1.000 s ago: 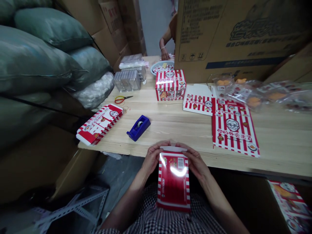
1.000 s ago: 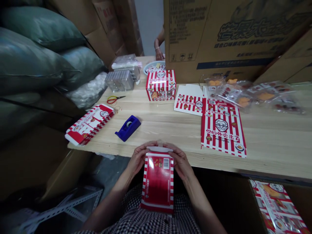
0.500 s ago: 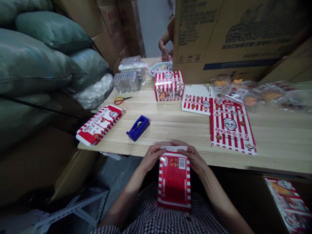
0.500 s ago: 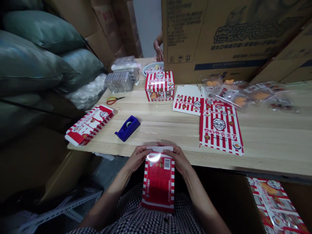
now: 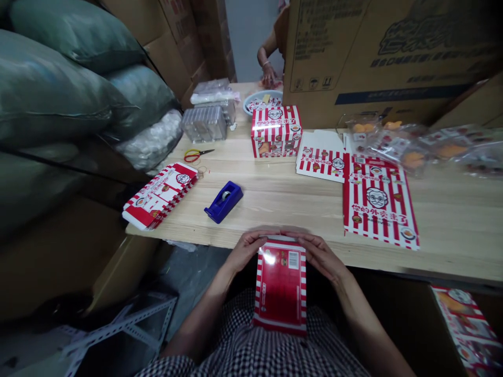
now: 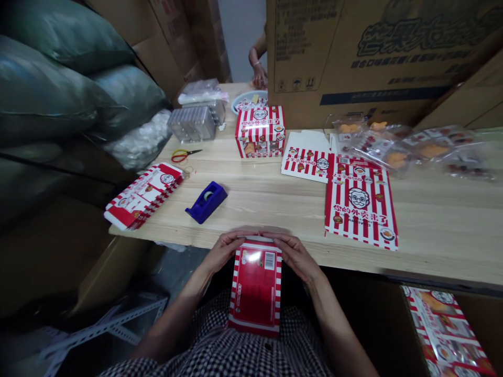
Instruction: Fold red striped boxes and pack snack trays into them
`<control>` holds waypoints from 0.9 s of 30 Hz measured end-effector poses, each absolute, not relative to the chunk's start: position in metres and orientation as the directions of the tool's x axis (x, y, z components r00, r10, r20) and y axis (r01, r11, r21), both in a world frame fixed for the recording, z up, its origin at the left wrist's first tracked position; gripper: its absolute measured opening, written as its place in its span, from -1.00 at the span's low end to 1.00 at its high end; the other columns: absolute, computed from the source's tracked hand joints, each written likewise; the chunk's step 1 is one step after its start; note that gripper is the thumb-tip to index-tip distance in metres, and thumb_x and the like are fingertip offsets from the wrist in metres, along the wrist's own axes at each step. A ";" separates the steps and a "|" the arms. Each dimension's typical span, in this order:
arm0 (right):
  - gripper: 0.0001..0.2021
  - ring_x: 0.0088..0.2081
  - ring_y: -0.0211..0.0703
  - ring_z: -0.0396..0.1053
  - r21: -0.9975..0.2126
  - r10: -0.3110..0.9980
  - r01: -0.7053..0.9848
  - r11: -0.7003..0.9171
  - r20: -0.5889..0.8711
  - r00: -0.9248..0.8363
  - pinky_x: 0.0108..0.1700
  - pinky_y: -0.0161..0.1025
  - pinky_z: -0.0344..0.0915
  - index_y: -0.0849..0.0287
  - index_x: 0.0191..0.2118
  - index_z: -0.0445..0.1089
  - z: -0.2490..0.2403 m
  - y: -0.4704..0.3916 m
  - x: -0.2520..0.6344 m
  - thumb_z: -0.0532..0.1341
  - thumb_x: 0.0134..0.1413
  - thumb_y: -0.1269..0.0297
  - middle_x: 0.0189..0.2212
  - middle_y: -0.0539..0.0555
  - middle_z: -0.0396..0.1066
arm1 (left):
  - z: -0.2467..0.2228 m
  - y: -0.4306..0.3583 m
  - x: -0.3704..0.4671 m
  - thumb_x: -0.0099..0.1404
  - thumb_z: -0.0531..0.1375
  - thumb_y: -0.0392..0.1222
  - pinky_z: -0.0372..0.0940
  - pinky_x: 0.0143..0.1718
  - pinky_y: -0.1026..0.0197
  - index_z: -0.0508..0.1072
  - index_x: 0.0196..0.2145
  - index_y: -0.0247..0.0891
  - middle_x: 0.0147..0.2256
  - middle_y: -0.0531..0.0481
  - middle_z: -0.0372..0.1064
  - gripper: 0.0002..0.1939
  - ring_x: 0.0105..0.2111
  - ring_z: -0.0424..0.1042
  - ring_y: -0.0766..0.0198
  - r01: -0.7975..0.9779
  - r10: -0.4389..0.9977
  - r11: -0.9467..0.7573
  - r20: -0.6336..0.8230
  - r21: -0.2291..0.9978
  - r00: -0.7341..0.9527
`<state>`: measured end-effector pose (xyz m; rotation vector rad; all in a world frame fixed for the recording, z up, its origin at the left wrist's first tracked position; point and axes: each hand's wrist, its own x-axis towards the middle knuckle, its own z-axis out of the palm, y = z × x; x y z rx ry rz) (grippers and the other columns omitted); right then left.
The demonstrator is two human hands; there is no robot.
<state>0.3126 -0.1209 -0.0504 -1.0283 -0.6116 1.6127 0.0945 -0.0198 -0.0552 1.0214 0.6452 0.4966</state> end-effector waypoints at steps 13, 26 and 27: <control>-0.72 0.18 0.09 0.37 -0.924 0.970 -0.323 -0.205 -0.235 0.055 0.27 0.11 0.19 -0.04 -0.08 0.59 -0.070 -0.136 0.309 0.35 0.12 0.03 0.07 0.10 0.50 | -0.045 -0.014 0.079 0.32 0.25 -0.06 0.12 0.26 -0.03 0.58 0.01 -0.19 0.10 -0.18 0.46 -0.65 0.19 0.35 -0.02 0.013 0.542 0.298 -0.180 0.955 0.820; -0.70 0.16 0.09 0.38 -0.932 0.969 -0.315 -0.178 -0.223 0.111 0.24 0.13 0.22 -0.03 -0.11 0.60 -0.074 -0.133 0.304 0.39 0.05 0.00 0.05 0.10 0.52 | -0.051 -0.025 0.079 0.31 0.26 0.01 0.21 0.18 -0.01 0.57 0.01 -0.22 0.11 -0.19 0.45 -0.61 0.12 0.42 -0.01 -0.014 0.637 0.339 -0.218 0.941 0.739; -0.72 0.15 0.10 0.39 -0.935 0.969 -0.312 -0.169 -0.215 0.120 0.25 0.14 0.21 -0.03 -0.14 0.61 -0.075 -0.133 0.304 0.39 0.04 0.00 0.03 0.10 0.54 | -0.052 -0.024 0.078 0.31 0.26 0.01 0.20 0.19 -0.03 0.58 -0.01 -0.22 0.09 -0.19 0.46 -0.63 0.13 0.40 -0.02 -0.006 0.638 0.328 -0.216 0.945 0.739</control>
